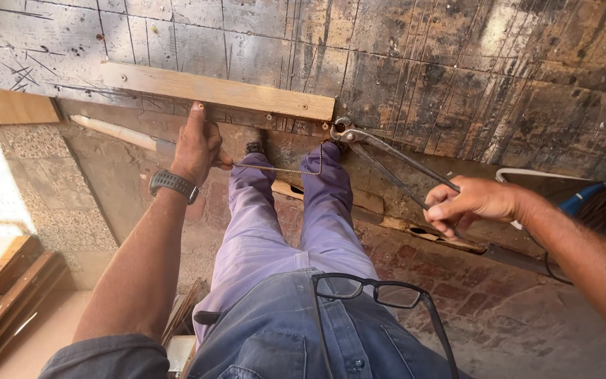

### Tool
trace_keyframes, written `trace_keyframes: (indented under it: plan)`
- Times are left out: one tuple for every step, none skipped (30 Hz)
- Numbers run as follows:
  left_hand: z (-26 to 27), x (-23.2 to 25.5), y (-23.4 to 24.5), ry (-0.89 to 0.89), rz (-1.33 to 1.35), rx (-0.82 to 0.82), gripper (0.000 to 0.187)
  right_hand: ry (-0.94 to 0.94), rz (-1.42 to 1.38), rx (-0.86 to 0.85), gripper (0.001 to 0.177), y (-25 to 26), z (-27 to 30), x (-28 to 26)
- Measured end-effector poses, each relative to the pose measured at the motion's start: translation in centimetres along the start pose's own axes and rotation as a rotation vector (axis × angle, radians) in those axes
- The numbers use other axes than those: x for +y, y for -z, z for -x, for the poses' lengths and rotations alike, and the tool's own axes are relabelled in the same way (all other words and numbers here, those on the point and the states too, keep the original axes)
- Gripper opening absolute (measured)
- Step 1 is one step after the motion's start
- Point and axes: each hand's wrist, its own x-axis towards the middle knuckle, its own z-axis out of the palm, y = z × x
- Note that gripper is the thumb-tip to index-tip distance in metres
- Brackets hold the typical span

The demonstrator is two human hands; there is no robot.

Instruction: The person bends metal rods into rectangular shapes using a wooden jig and a metal bending tool. They repeatedly place the rods into the jig, apply force with the tool to create bends, and then remove the finished pieces to a pile on the workbench.

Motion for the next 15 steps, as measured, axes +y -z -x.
trace_keyframes:
  plan:
    - [-0.4,-0.7,0.1,-0.005,-0.005,-0.007,0.068,0.005,-0.006,0.006,0.028,-0.4,-1.1,1.8]
    - [-0.7,-1.3,0.3,-0.045,0.01,0.022,0.07,0.021,-0.119,0.025,0.026,-0.7,-2.2,3.5]
    - [-1.2,-2.0,0.4,-0.084,0.025,0.048,0.073,0.035,-0.233,0.045,0.035,-1.1,-3.2,5.2]
    - [-1.4,-2.1,0.5,-0.087,0.022,0.038,0.073,0.039,-0.241,0.054,0.035,-2.6,-4.0,5.9]
    - [-1.6,-2.2,0.6,-0.081,0.027,0.028,0.073,0.098,-0.307,0.05,0.034,-4.0,-4.9,6.5]
    - [-1.8,-2.4,0.7,-0.075,0.031,0.018,0.073,0.159,-0.373,0.047,0.032,-5.5,-5.8,7.1]
    - [-2.0,-2.5,0.8,-0.076,0.026,0.007,0.073,0.162,-0.382,0.054,0.032,-7.8,-6.9,7.4]
    - [-2.2,-2.6,0.8,-0.069,0.032,-0.001,0.073,0.244,-0.487,0.083,0.033,-10.0,-8.1,7.7]
    - [-2.2,-2.8,0.9,-0.058,0.038,-0.009,0.072,0.325,-0.593,0.111,0.034,-12.4,-9.2,8.1]
    - [-2.4,-3.0,1.2,-0.056,0.033,-0.02,0.072,0.326,-0.603,0.118,0.034,-14.7,-10.8,8.1]
    - [-2.6,-3.1,1.4,-0.046,0.029,-0.031,0.073,0.332,-0.737,0.132,0.034,-16.9,-12.3,8.0]
    - [-2.7,-3.3,1.6,-0.036,0.024,-0.042,0.073,0.339,-0.871,0.146,0.035,-19.1,-13.9,7.9]
    - [-2.5,-3.1,1.6,-0.038,0.02,-0.05,0.073,0.344,-0.878,0.151,0.035,-20.6,-15.7,7.7]
    - [-2.2,-2.8,1.5,-0.048,0.025,-0.049,0.073,0.402,-0.942,0.149,0.032,-22.1,-17.4,7.5]
    - [-2.0,-2.4,1.4,-0.062,0.028,-0.049,0.073,0.467,-1.006,0.148,0.029,-23.5,-19.2,7.2]
